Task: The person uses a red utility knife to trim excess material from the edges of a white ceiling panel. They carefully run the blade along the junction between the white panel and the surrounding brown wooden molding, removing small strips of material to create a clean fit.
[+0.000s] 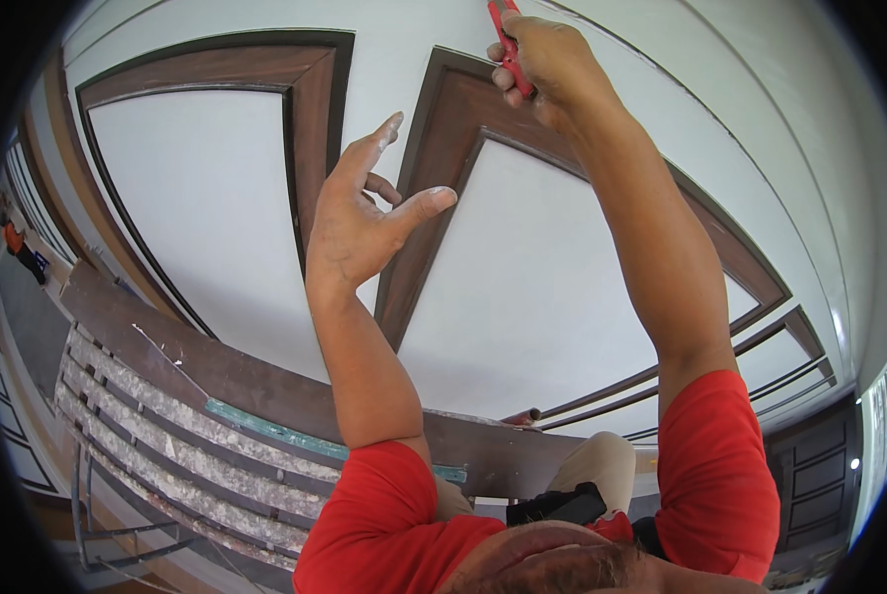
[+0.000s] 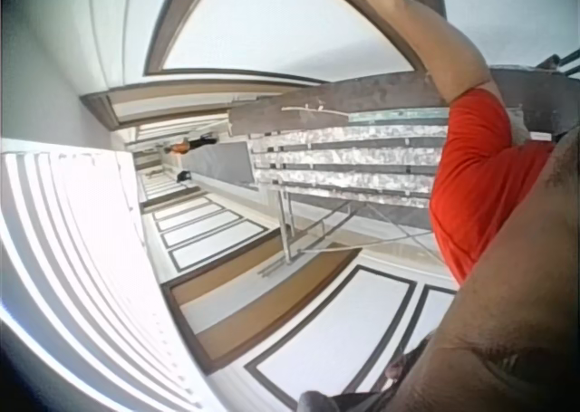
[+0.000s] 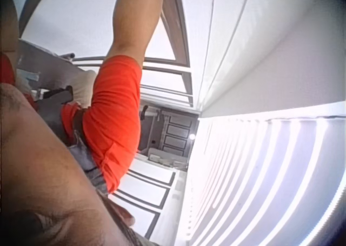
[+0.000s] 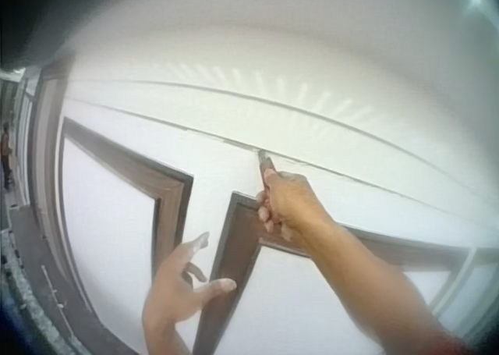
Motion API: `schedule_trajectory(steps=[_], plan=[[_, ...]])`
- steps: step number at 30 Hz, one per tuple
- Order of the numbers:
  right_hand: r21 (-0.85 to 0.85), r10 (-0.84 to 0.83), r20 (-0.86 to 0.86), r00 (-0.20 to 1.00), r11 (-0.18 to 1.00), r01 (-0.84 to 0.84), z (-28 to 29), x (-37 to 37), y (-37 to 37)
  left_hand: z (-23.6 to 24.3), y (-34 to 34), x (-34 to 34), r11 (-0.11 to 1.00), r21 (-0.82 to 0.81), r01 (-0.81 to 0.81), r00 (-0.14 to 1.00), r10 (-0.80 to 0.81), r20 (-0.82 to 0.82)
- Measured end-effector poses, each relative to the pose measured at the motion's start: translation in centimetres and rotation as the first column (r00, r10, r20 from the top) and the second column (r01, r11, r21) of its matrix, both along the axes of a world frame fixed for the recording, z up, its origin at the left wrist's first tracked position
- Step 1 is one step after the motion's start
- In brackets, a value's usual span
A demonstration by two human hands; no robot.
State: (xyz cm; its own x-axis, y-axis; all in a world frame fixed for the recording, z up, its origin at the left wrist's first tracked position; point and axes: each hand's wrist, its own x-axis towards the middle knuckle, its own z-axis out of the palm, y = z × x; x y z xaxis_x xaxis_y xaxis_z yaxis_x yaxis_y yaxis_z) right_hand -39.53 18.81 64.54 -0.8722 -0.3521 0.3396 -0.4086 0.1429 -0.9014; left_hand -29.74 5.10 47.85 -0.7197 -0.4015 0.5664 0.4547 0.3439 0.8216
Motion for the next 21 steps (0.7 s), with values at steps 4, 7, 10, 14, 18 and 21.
schedule_trajectory(steps=[4, 7, 10, 14, 18, 21], plan=[[-0.008, -0.026, 0.005, 1.0, 1.0, 0.026, 0.1, 0.4, -0.5, -0.3, -0.5, 0.2, 1.0, -0.01, -0.007, 1.0, 0.007, 0.008], [-0.007, -0.039, 0.036, 0.999, 0.999, 0.039, 0.2, 0.0, -0.7, -0.5, -0.7, 0.0, 1.0, -0.009, -0.005, 1.0, 0.005, -0.007], [0.066, -0.084, 0.146, 0.986, 0.995, 0.075, 1.2, 0.1, -1.6, -0.6, -0.6, 0.0, 1.0, -0.005, -0.003, 1.0, 0.003, 0.002], [-0.15, 0.095, 0.244, 0.965, 0.987, -0.06, 1.0, -0.1, -2.4, -0.5, -0.3, 0.0, 1.0, -0.009, -0.007, 1.0, 0.007, -0.002], [-0.372, 0.518, 0.323, 0.792, 0.839, -0.397, 0.9, -7.3, 1.1, 0.6, 1.1, 0.2, 0.999, -0.021, 0.023, 0.999, -0.024, -0.036], [-0.377, 0.494, 0.282, 0.822, 0.845, -0.379, 0.6, -4.8, 0.8, 0.9, 1.2, 0.7, 0.999, -0.02, 0.025, 1.0, -0.025, 0.001]])
